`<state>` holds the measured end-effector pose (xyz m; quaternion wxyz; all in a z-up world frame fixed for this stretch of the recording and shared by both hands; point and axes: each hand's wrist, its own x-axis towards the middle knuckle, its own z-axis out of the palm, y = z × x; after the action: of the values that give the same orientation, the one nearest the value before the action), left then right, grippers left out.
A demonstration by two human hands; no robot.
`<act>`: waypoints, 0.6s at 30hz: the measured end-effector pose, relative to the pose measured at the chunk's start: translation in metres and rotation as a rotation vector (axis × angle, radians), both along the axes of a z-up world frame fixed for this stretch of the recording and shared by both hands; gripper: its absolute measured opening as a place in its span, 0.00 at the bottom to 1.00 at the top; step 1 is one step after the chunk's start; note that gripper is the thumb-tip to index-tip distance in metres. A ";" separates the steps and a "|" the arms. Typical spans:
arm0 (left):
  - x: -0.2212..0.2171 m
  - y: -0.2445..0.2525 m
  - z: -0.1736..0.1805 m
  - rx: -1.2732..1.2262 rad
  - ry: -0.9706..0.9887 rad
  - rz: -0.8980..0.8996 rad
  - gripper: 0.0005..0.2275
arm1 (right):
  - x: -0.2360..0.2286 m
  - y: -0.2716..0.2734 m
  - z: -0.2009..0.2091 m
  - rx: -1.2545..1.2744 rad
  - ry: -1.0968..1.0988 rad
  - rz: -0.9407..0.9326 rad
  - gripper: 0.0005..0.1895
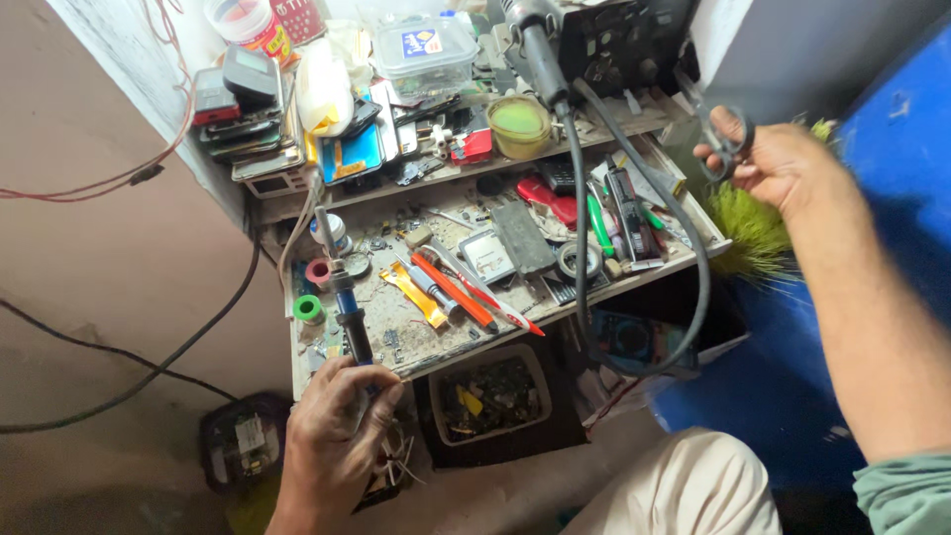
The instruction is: The person is soldering a small electronic component onto a circuit board. They use a soldering iron to heat the component and apply solder, then use tweezers to position the part and scissors to trim excess solder wire.
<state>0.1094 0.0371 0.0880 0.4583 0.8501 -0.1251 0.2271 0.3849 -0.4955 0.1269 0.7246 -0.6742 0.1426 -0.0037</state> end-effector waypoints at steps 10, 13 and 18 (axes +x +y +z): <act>0.015 0.008 0.001 -0.036 0.175 0.000 0.06 | 0.016 -0.007 0.002 0.131 -0.097 -0.066 0.23; 0.016 0.008 -0.002 -0.044 0.017 -0.062 0.07 | 0.024 0.000 -0.016 -0.094 -0.263 -0.130 0.20; 0.020 0.010 -0.009 -0.018 0.100 -0.020 0.06 | 0.059 0.010 -0.042 -0.623 -0.311 -0.379 0.21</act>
<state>0.1296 0.0467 0.0790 0.4737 0.8550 -0.1086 0.1810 0.4434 -0.4857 0.0853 0.4850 -0.8148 0.1452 -0.2825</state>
